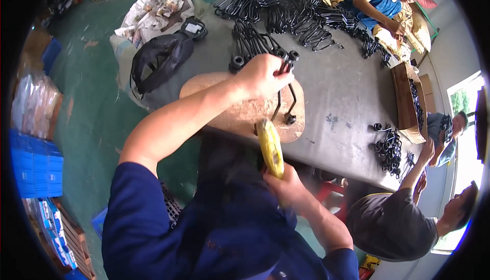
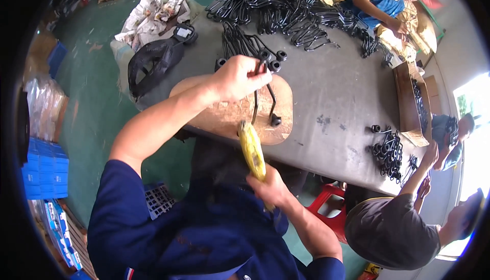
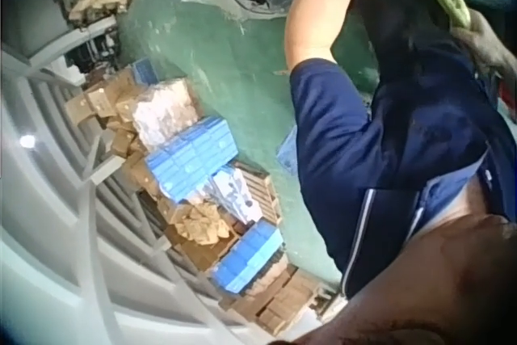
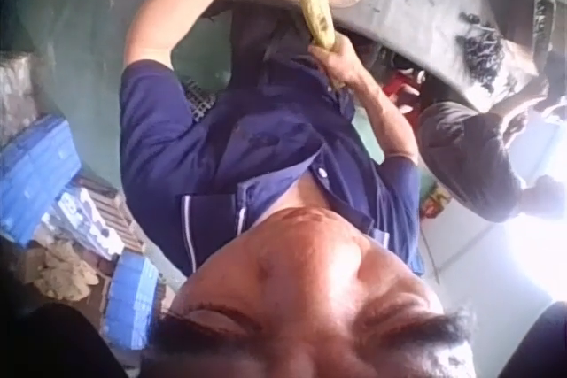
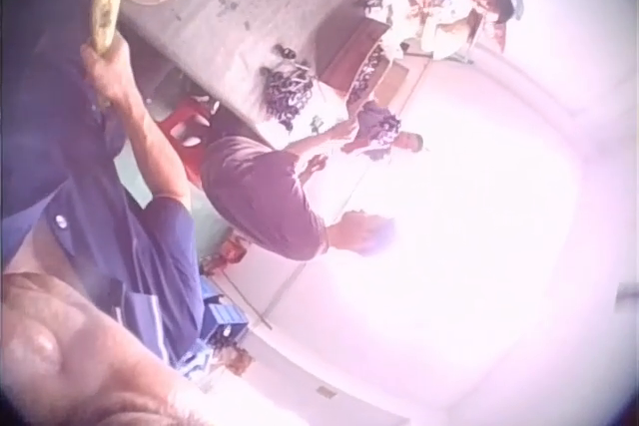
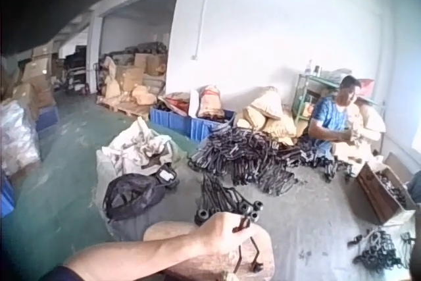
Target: Assembling black metal components by tapping them into place with a yellow mallet on a workbench.
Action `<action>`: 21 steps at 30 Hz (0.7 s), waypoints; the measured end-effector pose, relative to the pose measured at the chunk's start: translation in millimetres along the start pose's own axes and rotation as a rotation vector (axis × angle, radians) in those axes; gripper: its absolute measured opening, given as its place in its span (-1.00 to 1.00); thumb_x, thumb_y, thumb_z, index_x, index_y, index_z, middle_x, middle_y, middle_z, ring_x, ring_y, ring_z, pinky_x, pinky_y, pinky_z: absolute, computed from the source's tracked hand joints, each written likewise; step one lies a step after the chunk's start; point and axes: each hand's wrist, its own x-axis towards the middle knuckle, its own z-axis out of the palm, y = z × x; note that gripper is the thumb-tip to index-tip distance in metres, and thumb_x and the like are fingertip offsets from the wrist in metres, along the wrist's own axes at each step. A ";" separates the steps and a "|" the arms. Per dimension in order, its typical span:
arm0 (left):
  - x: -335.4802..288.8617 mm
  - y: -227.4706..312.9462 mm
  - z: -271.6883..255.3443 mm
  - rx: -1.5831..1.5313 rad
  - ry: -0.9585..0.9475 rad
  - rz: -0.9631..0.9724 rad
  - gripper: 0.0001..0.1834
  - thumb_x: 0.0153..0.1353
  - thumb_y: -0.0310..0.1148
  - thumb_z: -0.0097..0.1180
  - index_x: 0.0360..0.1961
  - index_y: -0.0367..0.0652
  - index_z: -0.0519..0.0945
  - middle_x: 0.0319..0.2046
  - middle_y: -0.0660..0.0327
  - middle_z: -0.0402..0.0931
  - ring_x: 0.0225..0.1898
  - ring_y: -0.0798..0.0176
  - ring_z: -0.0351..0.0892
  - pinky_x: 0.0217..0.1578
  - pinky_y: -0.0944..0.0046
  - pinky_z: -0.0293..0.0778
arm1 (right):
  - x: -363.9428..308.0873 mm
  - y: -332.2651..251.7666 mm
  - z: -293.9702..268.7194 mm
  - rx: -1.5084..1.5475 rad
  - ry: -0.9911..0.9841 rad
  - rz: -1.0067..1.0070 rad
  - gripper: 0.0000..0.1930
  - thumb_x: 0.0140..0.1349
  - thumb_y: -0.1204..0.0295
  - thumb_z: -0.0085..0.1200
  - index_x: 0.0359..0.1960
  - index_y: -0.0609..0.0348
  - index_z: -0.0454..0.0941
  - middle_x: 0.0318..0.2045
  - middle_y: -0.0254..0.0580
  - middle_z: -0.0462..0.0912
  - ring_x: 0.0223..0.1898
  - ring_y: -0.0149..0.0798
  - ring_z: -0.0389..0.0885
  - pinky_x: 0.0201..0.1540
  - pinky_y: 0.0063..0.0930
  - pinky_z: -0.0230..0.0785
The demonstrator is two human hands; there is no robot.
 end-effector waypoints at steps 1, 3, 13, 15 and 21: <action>2.9 -0.2 -0.6 0.093 -0.001 -0.016 -0.77 0.30 -0.36 0.10 -0.50 -0.21 0.56 -0.63 0.41 0.47 -0.56 0.57 0.36 -0.51 0.44 0.33 | -8.9 -4.1 -9.3 0.044 -0.011 0.051 -0.83 0.21 0.48 0.12 -0.21 0.24 0.44 -0.63 -0.32 0.47 -0.66 -0.45 0.44 -0.61 -0.52 0.32; -13.6 -11.0 11.4 -0.059 0.016 -0.066 -0.75 0.31 -0.34 0.09 -0.51 -0.21 0.55 -0.64 0.41 0.48 -0.59 0.56 0.38 -0.54 0.44 0.34 | -41.5 -28.8 -13.1 0.126 -0.010 0.089 -0.81 0.22 0.48 0.12 -0.18 0.26 0.43 -0.62 -0.33 0.49 -0.67 -0.45 0.46 -0.61 -0.54 0.32; 39.3 14.7 -76.6 -0.578 0.201 -0.266 -0.78 0.31 -0.28 0.11 -0.25 -0.24 0.59 -0.43 0.15 0.63 -0.57 0.36 0.58 -0.63 0.43 0.46 | -32.7 -0.1 -131.6 -0.545 0.800 0.030 -0.63 0.02 0.29 0.25 -0.29 0.35 0.46 -0.57 0.03 0.55 -0.54 -0.09 0.58 -0.41 -0.20 0.43; 60.3 -3.9 -101.3 -0.585 0.201 -0.282 -0.76 0.31 -0.23 0.13 -0.24 -0.22 0.59 -0.41 0.18 0.63 -0.54 0.41 0.54 -0.59 0.47 0.43 | -29.7 -5.2 -142.1 -0.698 0.852 0.016 -0.63 0.02 0.27 0.24 -0.28 0.34 0.47 -0.52 0.09 0.58 -0.45 0.03 0.60 -0.33 -0.14 0.43; 103.4 -74.0 -104.6 -0.599 0.219 -0.564 -0.77 0.29 -0.23 0.14 -0.25 -0.20 0.58 -0.46 0.26 0.59 -0.57 0.48 0.45 -0.65 0.54 0.28 | -18.7 -4.2 -168.1 -0.895 0.896 0.060 -0.58 -0.02 0.22 0.27 -0.22 0.28 0.51 -0.39 0.12 0.63 -0.28 0.17 0.60 -0.18 -0.05 0.42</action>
